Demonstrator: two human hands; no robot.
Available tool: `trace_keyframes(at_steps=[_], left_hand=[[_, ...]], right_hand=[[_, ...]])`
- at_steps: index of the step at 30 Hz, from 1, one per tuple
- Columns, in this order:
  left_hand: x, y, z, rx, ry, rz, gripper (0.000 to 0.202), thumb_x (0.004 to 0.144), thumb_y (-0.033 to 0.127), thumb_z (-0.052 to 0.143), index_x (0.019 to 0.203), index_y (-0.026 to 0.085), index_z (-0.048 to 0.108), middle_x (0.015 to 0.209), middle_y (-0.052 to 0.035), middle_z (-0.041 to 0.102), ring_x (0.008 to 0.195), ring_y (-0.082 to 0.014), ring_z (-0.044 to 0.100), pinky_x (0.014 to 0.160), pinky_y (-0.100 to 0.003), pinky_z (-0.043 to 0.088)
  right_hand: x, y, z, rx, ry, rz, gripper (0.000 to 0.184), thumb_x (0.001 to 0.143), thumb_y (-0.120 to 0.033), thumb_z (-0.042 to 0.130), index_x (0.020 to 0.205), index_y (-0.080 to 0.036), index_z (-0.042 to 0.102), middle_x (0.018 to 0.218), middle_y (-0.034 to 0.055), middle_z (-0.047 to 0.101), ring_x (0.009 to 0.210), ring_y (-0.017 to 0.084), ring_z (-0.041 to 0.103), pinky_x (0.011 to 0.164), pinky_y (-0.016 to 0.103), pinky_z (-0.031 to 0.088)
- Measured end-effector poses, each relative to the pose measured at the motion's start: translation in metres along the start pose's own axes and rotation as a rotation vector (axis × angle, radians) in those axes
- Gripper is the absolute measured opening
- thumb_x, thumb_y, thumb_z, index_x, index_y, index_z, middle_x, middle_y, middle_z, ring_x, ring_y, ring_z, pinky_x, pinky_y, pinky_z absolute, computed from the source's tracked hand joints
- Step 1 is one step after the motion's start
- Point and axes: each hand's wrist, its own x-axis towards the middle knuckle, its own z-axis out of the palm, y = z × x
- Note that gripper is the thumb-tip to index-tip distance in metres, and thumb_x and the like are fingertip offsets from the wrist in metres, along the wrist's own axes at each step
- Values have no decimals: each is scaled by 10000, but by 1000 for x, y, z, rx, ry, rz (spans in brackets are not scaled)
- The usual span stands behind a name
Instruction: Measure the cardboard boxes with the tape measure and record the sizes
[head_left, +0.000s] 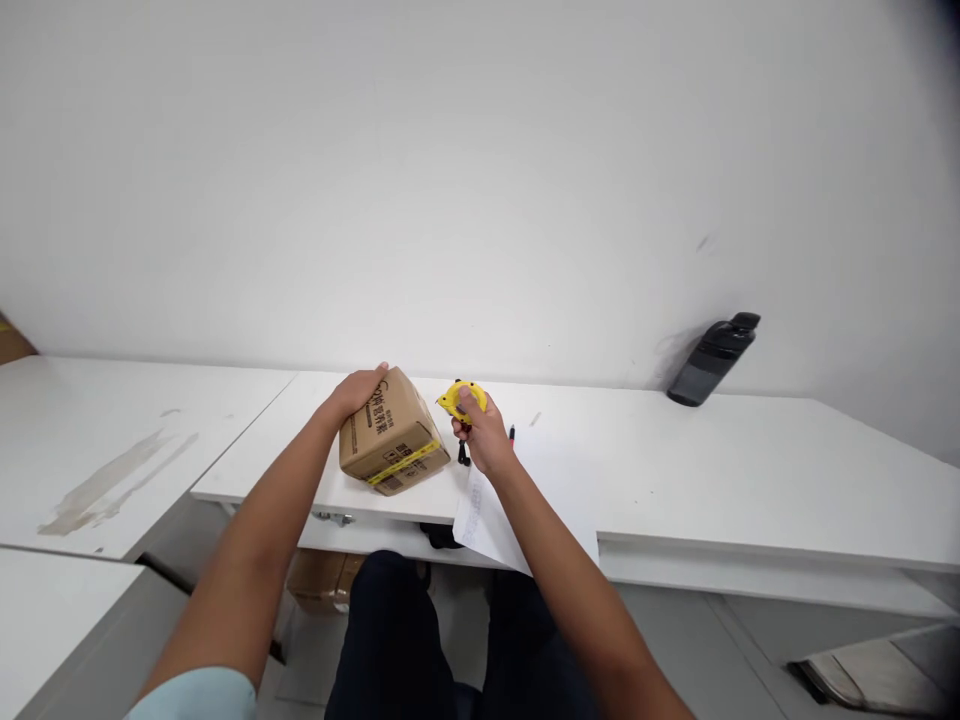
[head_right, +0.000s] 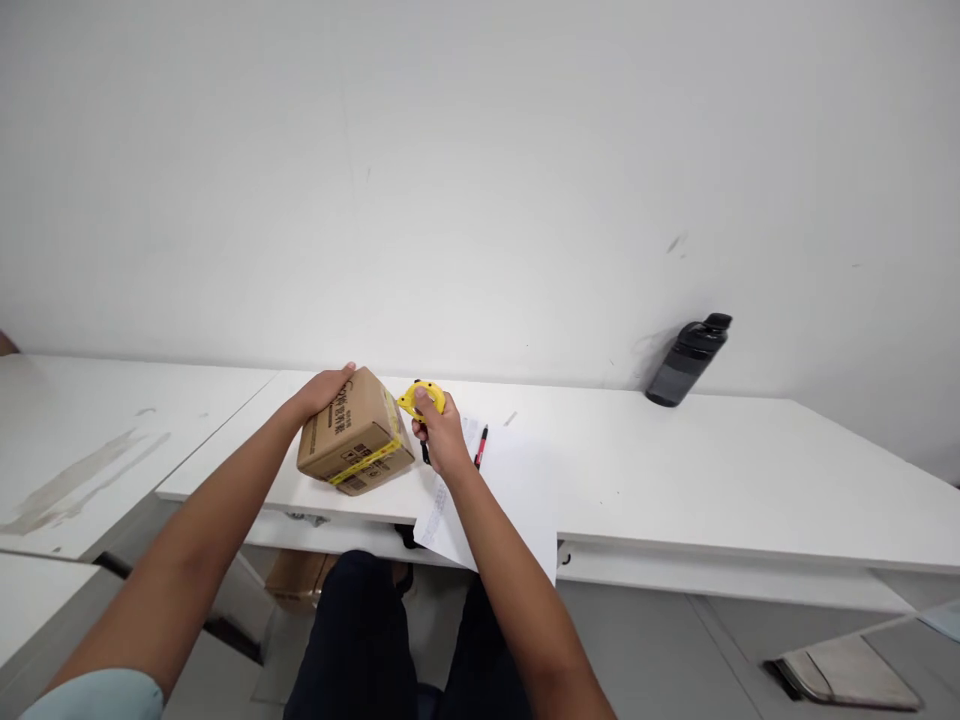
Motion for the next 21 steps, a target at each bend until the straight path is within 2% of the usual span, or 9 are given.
trace_keyframes(at_steps=[2,4,7,10,13,15,17,19,21], left_hand=[[-30,-23,7,-198,110,-9,704,829,791,401,868,162,715,990,-147,751,948,-312,657,839,-402,484],[-59,-41,24,-416,212,-64,620,859,727,442,894,164,698,959,-134,745,969,-293,654,838,-394,498],[-87,-54,47,-621,378,-188,450,835,554,619,1023,145,627,997,-134,713,914,-248,659,793,-366,519],[-102,-44,45,-630,504,-225,468,881,454,573,1217,135,503,1142,-161,650,988,-230,640,822,-360,512],[-135,-11,24,-597,632,-58,488,913,471,529,1312,204,441,1218,-117,618,1122,-219,594,903,-340,479],[-173,11,13,-484,546,116,452,913,558,513,1219,227,546,1116,-87,660,1072,-235,608,890,-345,476],[-216,27,11,-394,372,155,477,900,653,482,996,220,658,983,-75,682,968,-241,615,843,-341,471],[-250,35,18,-525,112,159,590,893,731,406,871,196,653,781,-60,652,740,-202,595,716,-320,464],[-269,38,27,-697,-97,156,562,865,735,476,824,188,598,645,-12,570,576,-143,508,615,-283,420]], right_hand=[[-5,-2,11,6,-37,11,543,683,-653,766,922,-228,527,708,-66,540,450,42,440,399,186,290],[-10,-3,21,-13,-104,17,542,681,-652,772,910,-225,530,704,-67,534,449,37,431,400,181,289],[-16,-4,31,-70,-208,17,506,697,-630,771,892,-221,545,698,-65,538,466,44,431,416,185,305],[-22,-8,35,-105,-267,19,478,691,-588,794,873,-218,554,701,-67,521,504,58,424,445,195,326],[-32,-14,35,-96,-333,-20,442,705,-537,808,901,-221,569,777,-48,547,603,82,472,521,207,389],[-44,-21,35,-88,-427,-54,420,732,-506,804,957,-234,577,854,-28,580,697,110,528,608,231,445],[-59,-29,35,-103,-548,-64,427,746,-478,806,1028,-256,575,929,-10,598,787,141,570,694,271,483],[-75,-40,32,-183,-693,-100,449,731,-432,832,1069,-270,584,1023,12,599,899,173,592,779,312,497],[-87,-56,28,-319,-854,-182,459,707,-369,861,1082,-273,615,1111,32,595,1015,200,585,875,349,485]])
